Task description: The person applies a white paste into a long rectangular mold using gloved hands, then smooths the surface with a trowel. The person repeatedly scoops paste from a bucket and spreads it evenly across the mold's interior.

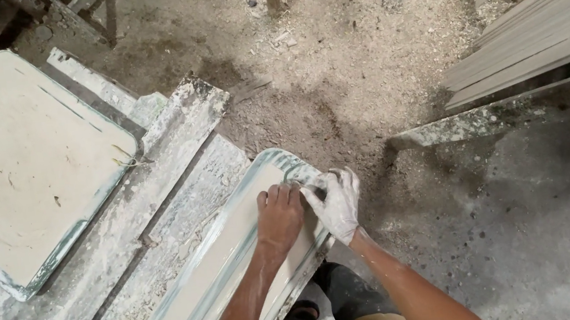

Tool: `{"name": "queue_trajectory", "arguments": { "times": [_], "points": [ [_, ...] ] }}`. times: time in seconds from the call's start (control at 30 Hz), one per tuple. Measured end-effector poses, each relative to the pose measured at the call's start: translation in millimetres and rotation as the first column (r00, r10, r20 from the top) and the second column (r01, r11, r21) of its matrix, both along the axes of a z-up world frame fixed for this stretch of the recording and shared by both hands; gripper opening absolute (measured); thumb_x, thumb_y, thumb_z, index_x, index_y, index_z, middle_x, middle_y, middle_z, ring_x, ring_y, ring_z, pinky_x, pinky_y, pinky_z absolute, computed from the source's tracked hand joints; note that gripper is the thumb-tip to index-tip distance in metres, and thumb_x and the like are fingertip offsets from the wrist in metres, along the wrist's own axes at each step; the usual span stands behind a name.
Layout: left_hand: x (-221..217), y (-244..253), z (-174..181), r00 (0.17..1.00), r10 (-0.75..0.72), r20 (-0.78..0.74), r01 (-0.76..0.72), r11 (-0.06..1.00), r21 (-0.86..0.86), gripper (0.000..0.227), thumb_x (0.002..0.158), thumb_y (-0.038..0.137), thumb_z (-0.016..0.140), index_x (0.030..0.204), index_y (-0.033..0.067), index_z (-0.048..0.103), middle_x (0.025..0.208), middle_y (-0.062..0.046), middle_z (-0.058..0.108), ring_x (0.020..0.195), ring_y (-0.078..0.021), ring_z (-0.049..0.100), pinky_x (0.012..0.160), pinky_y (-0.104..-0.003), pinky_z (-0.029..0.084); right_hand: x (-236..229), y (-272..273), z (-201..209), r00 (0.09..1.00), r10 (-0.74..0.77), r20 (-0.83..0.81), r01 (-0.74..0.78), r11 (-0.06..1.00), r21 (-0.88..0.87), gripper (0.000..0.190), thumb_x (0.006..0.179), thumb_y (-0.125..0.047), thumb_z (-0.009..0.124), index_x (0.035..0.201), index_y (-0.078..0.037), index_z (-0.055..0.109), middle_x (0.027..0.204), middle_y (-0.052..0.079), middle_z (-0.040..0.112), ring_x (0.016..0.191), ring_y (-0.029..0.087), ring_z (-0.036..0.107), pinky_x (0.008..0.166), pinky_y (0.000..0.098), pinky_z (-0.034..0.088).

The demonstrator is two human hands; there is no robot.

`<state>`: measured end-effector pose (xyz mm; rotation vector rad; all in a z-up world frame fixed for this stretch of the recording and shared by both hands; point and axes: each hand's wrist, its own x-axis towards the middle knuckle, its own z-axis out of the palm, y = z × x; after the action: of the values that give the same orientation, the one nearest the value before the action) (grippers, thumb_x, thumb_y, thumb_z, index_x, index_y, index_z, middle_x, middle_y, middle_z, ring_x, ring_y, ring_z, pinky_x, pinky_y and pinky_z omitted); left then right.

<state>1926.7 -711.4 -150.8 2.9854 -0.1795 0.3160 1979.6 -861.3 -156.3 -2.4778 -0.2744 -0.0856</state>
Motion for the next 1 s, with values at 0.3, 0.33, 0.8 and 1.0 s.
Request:
{"name": "queue_trajectory", "arguments": {
  "times": [0.3, 0.33, 0.8, 1.0],
  "points": [
    [-60.8, -26.6, 15.4, 0.962, 0.259, -0.085, -0.257, 0.966, 0.042, 0.057, 0.094, 0.04, 0.044, 0.139, 0.0107, 0.062, 0.148, -0.017, 0.049, 0.148, -0.0438, 0.033, 0.117, -0.06, 0.024, 3.3, 11.7, 2.2, 0.991, -0.085, -0.101, 0.065, 0.981, -0.181, 0.056, 0.071, -0.051, 0.08, 0.106, -0.014, 0.058, 0.123, 0.014, 0.057, 0.141, 0.041, 0.045, 0.105, 0.0578, 0.048],
    [-71.6, -26.7, 18.2, 0.953, 0.276, -0.127, -0.276, 0.961, 0.019, 0.059, 0.096, 0.043, 0.042, 0.143, 0.0112, 0.059, 0.151, -0.017, 0.048, 0.151, -0.0437, 0.029, 0.12, -0.062, 0.019, 2.1, 9.9, 3.9, 1.0, -0.011, -0.012, 0.009, 0.986, -0.169, 0.052, 0.078, -0.043, 0.077, 0.116, -0.012, 0.059, 0.131, 0.014, 0.057, 0.141, 0.042, 0.045, 0.108, 0.0563, 0.046],
    [-237.4, 7.1, 26.5, 0.855, 0.481, -0.192, -0.499, 0.864, -0.059, 0.077, 0.102, 0.058, 0.045, 0.154, 0.0013, 0.039, 0.164, -0.021, 0.033, 0.154, -0.0434, 0.023, 0.124, -0.061, 0.017, -83.8, 24.0, 32.6, 0.587, 0.809, 0.044, -0.751, 0.564, -0.343, 0.084, 0.09, -0.05, 0.059, 0.147, 0.01, 0.045, 0.157, 0.034, 0.037, 0.152, 0.048, 0.025, 0.124, 0.0576, 0.014],
    [-358.6, 45.2, 34.5, 0.781, 0.593, -0.195, -0.597, 0.801, 0.044, 0.079, 0.101, 0.057, 0.049, 0.157, 0.0031, 0.035, 0.166, -0.018, 0.03, 0.156, -0.0399, 0.022, 0.124, -0.057, 0.017, -198.2, 72.1, 26.2, 0.465, 0.885, -0.022, -0.849, 0.439, -0.294, 0.088, 0.09, -0.049, 0.056, 0.151, 0.011, 0.036, 0.162, 0.037, 0.022, 0.153, 0.051, 0.017, 0.123, 0.0589, 0.011]
  ]
}}
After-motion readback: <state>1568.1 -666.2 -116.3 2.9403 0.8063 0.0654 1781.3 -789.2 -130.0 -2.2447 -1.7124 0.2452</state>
